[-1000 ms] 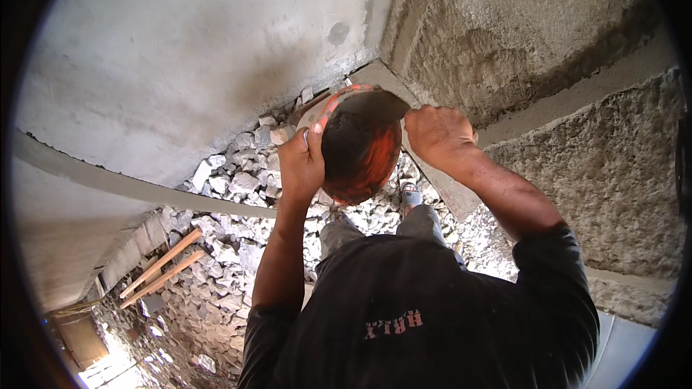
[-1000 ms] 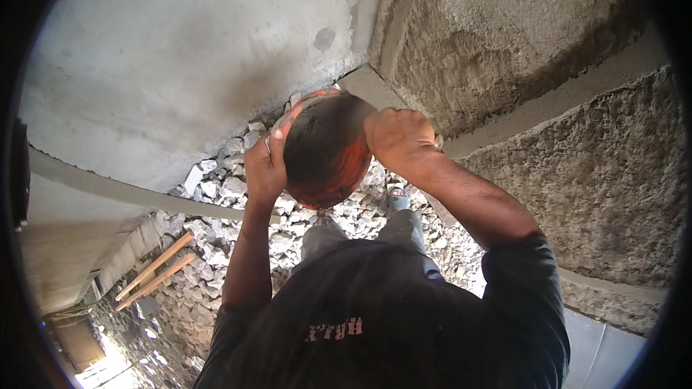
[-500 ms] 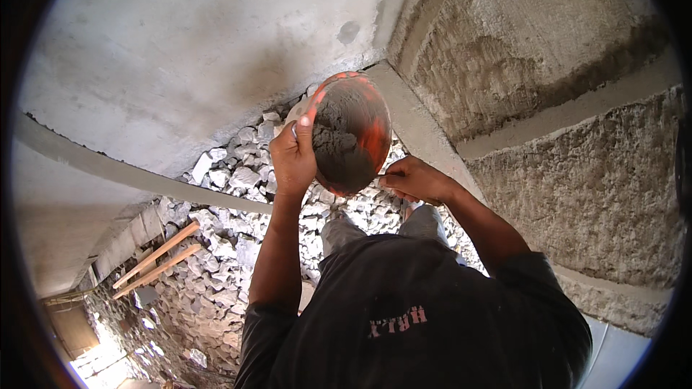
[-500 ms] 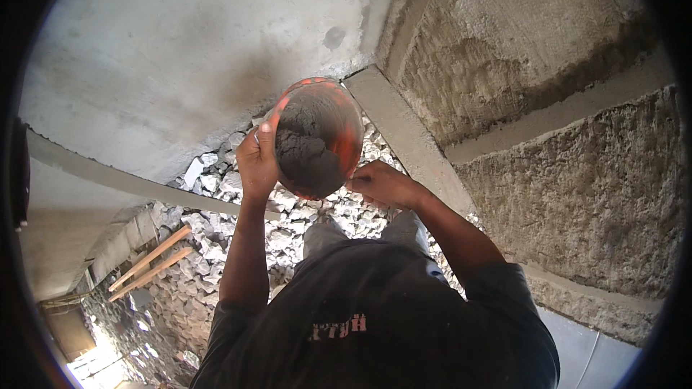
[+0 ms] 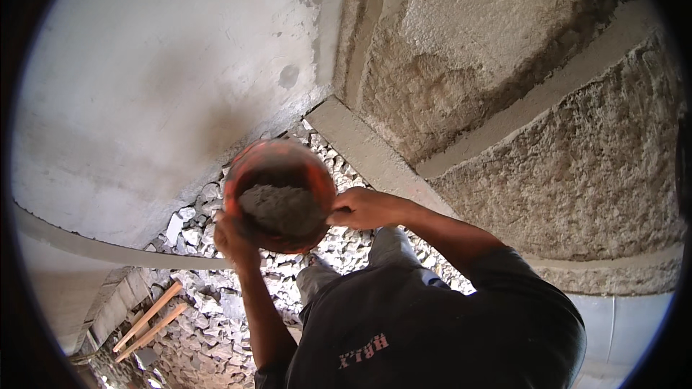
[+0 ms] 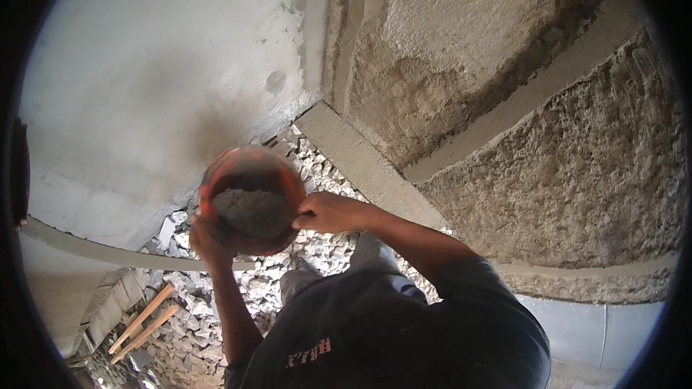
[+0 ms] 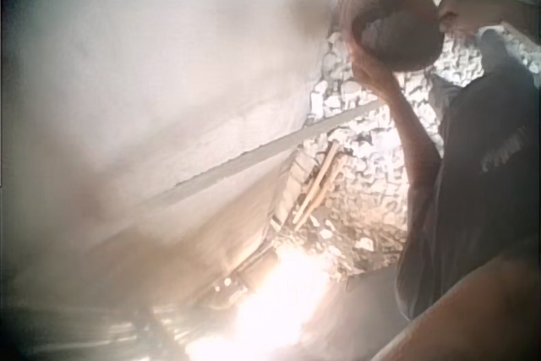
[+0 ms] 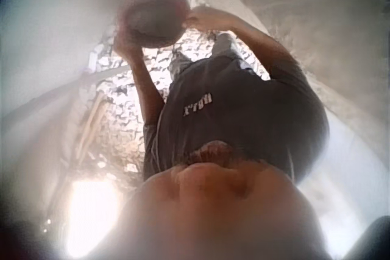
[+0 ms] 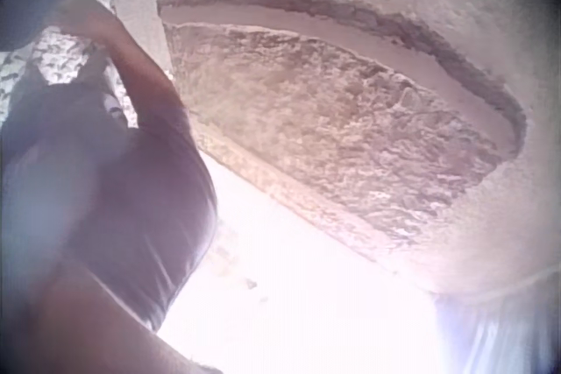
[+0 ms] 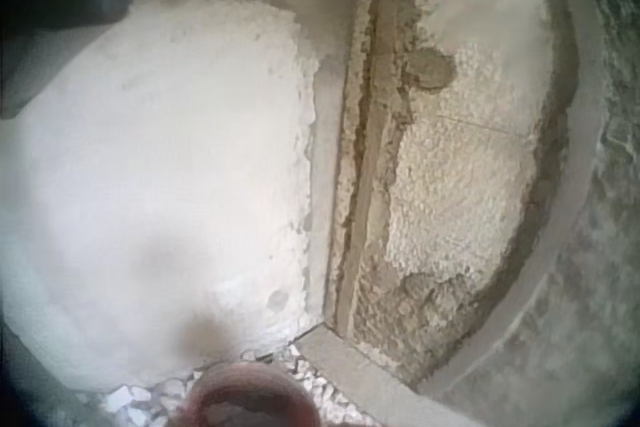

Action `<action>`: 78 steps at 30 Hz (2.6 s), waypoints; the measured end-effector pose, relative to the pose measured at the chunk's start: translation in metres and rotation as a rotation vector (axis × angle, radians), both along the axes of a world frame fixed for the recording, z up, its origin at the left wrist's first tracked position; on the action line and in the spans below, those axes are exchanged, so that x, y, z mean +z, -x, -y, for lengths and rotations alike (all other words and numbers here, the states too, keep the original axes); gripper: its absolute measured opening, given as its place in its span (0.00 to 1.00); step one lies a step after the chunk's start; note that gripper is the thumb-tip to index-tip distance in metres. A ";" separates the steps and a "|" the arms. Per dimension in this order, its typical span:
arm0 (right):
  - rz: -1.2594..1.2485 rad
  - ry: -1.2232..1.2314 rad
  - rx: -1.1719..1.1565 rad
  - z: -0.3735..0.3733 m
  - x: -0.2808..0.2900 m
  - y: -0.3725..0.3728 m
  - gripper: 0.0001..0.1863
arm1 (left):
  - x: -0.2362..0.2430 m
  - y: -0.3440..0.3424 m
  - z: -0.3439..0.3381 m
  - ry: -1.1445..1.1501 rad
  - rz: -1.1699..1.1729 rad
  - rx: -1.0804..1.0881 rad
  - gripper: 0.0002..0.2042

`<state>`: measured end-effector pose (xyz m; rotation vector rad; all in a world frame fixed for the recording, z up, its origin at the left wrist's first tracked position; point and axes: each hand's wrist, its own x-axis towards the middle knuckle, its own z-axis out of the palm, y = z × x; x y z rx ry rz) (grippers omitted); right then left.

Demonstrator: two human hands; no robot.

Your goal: The person scoops wet cement from a bucket and applies it to a rough wall surface using a trowel, smoothing it across several sections.

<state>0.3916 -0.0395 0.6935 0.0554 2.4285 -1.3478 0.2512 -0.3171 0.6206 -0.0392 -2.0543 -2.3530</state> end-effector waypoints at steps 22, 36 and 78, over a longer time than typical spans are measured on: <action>-0.110 -0.193 -0.773 -0.458 0.052 -0.038 0.15 | -0.069 -0.146 0.006 0.386 0.252 0.561 0.20; -0.031 -0.718 -0.229 -0.090 -0.040 -0.018 0.13 | 0.042 -0.013 -0.142 0.702 -0.191 -0.357 0.27; 0.290 0.292 -0.348 0.012 -0.004 -0.010 0.13 | 0.048 0.017 -0.056 0.296 -0.215 -0.248 0.22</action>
